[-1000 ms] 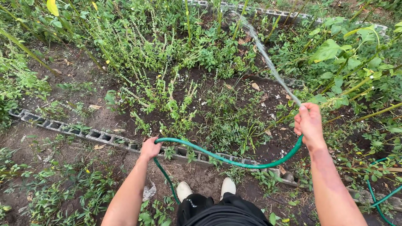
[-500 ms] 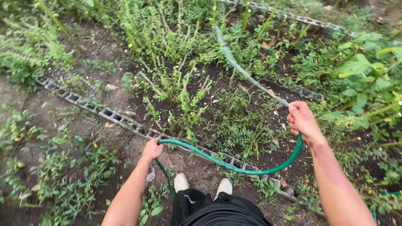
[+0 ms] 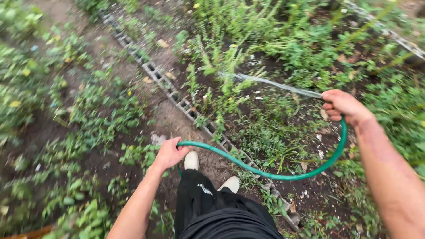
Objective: Watering plants in an outdoor garden using a hose.
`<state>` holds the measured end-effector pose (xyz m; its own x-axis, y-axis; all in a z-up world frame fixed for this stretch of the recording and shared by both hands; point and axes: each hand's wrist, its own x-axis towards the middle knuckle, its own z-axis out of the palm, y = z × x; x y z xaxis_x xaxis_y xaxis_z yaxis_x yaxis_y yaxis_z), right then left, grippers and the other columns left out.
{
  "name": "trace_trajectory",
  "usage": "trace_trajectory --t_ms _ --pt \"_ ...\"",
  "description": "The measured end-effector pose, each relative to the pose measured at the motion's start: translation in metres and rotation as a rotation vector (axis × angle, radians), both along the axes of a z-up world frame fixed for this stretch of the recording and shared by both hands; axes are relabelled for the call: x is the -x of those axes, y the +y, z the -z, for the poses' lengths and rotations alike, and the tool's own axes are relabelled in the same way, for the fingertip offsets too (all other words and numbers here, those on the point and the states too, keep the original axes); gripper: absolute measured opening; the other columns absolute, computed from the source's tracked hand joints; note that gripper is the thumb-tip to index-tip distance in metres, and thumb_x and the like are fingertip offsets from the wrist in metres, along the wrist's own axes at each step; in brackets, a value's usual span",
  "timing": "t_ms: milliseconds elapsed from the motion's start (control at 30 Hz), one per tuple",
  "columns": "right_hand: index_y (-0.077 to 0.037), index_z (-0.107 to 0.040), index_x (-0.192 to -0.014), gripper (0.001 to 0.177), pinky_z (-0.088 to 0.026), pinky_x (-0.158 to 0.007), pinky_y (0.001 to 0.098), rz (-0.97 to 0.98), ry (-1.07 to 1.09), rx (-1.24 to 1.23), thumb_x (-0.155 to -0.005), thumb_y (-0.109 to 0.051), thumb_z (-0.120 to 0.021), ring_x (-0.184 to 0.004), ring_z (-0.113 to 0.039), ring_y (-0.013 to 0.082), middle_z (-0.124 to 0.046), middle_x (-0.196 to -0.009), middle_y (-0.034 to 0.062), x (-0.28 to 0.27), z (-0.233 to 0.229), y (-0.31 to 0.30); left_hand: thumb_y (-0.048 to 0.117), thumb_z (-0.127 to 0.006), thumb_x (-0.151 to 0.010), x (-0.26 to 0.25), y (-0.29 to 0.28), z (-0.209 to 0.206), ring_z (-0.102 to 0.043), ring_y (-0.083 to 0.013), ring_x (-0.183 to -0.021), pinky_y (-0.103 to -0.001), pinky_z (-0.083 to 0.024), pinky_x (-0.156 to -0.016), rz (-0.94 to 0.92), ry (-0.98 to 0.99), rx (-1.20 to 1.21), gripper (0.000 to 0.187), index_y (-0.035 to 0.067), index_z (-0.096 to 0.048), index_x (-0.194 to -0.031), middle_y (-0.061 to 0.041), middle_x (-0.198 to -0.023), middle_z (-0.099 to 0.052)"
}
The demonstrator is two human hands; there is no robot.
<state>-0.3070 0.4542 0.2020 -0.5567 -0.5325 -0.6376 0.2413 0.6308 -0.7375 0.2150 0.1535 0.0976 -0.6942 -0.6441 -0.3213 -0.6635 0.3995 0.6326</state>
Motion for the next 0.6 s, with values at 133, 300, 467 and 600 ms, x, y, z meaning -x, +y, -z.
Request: trace_trajectory --t_ms 133,300,467,600 --pt "-0.019 -0.044 -0.087 0.020 -0.019 -0.037 0.0267 -0.125 0.006 -0.127 -0.106 -0.022 -0.043 -0.044 -0.026 0.0079 -0.037 -0.061 -0.0045 0.002 -0.018 -0.072 0.034 -0.078 -0.083 -0.038 0.018 -0.004 -0.046 -0.0203 -0.058 -0.039 -0.043 -0.055 0.011 0.308 0.033 0.041 0.002 -0.054 -0.075 -0.011 -0.061 -0.051" --pt "-0.015 -0.044 -0.087 0.021 -0.022 -0.039 0.0271 -0.257 0.105 -0.068 -0.107 -0.022 -0.045 -0.047 -0.030 0.0074 -0.040 -0.065 -0.0031 0.007 -0.018 -0.154 0.037 -0.073 -0.091 -0.078 0.026 -0.003 -0.046 -0.0181 -0.057 -0.038 -0.040 -0.054 -0.208 0.365 0.084 0.042 0.003 -0.053 -0.078 -0.006 -0.062 -0.047" --pt "-0.016 -0.042 -0.092 0.021 -0.024 -0.041 0.0277 -0.283 0.161 0.039 -0.110 -0.025 -0.045 -0.049 -0.029 0.0079 -0.037 -0.067 -0.0030 0.026 -0.005 -0.230 0.039 -0.073 -0.095 -0.116 0.026 -0.010 -0.042 -0.0221 -0.057 -0.039 -0.037 -0.055 -0.455 0.254 0.094 0.047 0.000 -0.051 -0.082 -0.011 -0.061 -0.045" --pt "-0.015 -0.044 -0.094 0.016 -0.024 -0.041 0.0279 -0.348 0.147 -0.040 -0.109 -0.022 -0.045 -0.049 -0.030 0.0084 -0.039 -0.066 -0.0021 0.004 -0.003 -0.286 0.032 -0.066 -0.097 -0.139 0.023 -0.018 -0.051 -0.0240 -0.057 -0.040 -0.041 -0.054 -0.448 0.368 0.110 0.032 0.003 -0.056 -0.088 -0.010 -0.063 -0.052"
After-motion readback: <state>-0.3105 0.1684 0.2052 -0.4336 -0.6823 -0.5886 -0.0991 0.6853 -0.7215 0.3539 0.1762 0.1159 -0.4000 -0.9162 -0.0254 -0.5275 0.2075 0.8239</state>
